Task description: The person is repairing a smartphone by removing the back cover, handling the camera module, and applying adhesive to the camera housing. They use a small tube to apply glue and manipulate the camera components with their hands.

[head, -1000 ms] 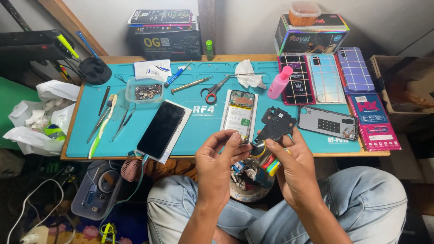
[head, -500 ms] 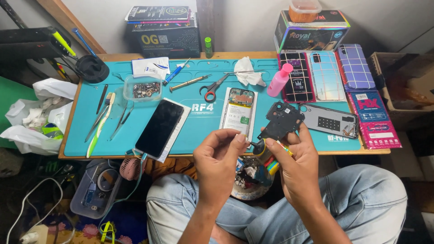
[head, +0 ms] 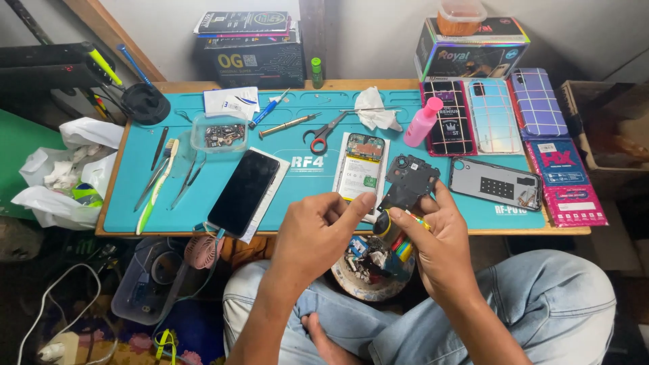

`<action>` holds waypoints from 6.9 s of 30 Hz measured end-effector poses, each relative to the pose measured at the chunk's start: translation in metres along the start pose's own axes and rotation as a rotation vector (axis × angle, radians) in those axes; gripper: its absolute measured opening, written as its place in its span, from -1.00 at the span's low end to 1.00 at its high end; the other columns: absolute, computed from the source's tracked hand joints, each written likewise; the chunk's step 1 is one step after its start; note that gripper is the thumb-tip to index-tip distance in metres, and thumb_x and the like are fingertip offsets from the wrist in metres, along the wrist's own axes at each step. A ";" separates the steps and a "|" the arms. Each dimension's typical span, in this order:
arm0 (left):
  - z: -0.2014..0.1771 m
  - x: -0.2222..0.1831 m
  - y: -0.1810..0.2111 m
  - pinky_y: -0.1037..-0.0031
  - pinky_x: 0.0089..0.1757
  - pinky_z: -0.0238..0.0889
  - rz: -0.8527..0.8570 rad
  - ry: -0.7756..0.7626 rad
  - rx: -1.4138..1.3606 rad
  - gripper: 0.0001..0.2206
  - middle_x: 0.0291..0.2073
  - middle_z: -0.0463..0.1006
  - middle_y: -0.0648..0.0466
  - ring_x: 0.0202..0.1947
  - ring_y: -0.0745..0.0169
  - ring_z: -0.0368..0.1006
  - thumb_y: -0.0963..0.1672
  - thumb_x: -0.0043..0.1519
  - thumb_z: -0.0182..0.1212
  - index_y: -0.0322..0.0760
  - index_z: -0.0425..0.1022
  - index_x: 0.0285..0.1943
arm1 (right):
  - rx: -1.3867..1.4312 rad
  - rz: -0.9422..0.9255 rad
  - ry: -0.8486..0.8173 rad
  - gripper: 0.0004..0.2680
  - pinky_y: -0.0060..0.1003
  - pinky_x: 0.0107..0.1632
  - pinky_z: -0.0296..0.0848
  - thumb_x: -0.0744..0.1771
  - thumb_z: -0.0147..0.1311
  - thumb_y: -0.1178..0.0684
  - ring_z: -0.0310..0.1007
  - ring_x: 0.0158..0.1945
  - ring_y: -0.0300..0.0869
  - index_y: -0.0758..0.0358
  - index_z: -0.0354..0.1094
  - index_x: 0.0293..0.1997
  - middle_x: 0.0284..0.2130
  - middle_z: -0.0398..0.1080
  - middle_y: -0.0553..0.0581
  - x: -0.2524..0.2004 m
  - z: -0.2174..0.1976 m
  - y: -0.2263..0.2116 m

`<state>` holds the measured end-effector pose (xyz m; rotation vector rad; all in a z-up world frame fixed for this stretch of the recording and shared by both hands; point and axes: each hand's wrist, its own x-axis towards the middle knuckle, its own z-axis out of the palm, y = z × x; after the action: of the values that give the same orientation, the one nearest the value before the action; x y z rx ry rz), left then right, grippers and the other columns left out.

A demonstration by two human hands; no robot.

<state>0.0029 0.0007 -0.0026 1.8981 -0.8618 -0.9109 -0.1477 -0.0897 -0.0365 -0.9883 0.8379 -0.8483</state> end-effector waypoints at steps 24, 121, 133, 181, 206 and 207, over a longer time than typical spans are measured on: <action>-0.074 0.007 -0.022 0.25 -0.39 0.05 0.052 0.090 0.155 -0.58 -0.66 0.31 0.14 -0.57 0.27 0.12 -0.01 0.39 0.27 -0.24 0.39 -0.53 | -0.004 0.209 -0.173 -0.36 -0.14 0.08 0.54 0.27 0.17 0.26 0.53 0.11 -0.05 0.34 0.01 0.58 0.13 0.45 0.26 0.028 0.092 0.009; 0.138 0.103 -0.021 0.03 -0.11 0.18 0.410 0.016 0.691 -0.86 -0.22 0.60 0.08 -0.12 -0.14 0.41 -0.14 0.19 0.35 -0.13 0.63 -0.09 | -0.137 -0.044 0.053 -0.76 -0.28 0.01 0.63 0.39 0.12 0.12 0.74 -0.25 -0.07 0.39 0.53 0.14 -0.42 0.67 0.27 0.069 -0.131 -0.023; 0.149 0.100 -0.024 0.21 -0.10 0.19 0.326 0.040 0.555 -0.93 -0.44 0.64 0.24 -0.31 0.11 0.53 -0.20 0.16 0.29 -0.09 0.56 -0.28 | -0.112 -0.050 0.017 -0.73 -0.23 0.08 0.64 0.38 0.12 0.08 0.75 -0.23 -0.05 0.40 0.53 0.15 -0.39 0.70 0.28 0.069 -0.134 -0.027; 0.148 0.052 0.028 0.51 -0.14 0.50 -0.004 0.047 -0.549 -0.89 -0.25 0.73 0.00 -0.17 0.23 0.70 -0.21 0.30 0.33 -0.36 0.72 -0.09 | -0.270 0.029 0.049 -0.64 -0.34 0.15 0.55 0.33 0.22 0.05 0.56 -0.01 -0.29 0.32 0.49 0.28 -0.13 0.65 0.07 0.071 -0.133 -0.003; 0.151 0.047 0.018 0.52 -0.11 0.59 0.104 0.124 -0.546 -0.84 -0.31 0.70 0.01 -0.23 0.27 0.68 -0.25 0.21 0.43 -0.37 0.71 -0.04 | -0.271 0.022 0.012 -0.62 -0.31 0.19 0.58 0.33 0.19 0.00 0.64 0.04 -0.24 0.31 0.48 0.29 -0.07 0.68 0.13 0.068 -0.131 -0.012; 0.151 0.047 0.018 0.53 -0.12 0.59 0.107 0.130 -0.536 -0.84 -0.31 0.70 0.02 -0.23 0.29 0.67 -0.25 0.21 0.43 -0.35 0.71 -0.05 | -0.279 0.026 0.025 -0.59 -0.31 0.20 0.57 0.32 0.20 -0.01 0.63 0.06 -0.24 0.32 0.46 0.32 -0.07 0.68 0.12 0.069 -0.132 -0.010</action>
<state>-0.1045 -0.1040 -0.0568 1.4155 -0.5625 -0.8408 -0.2373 -0.1998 -0.0821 -1.2087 1.0073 -0.7349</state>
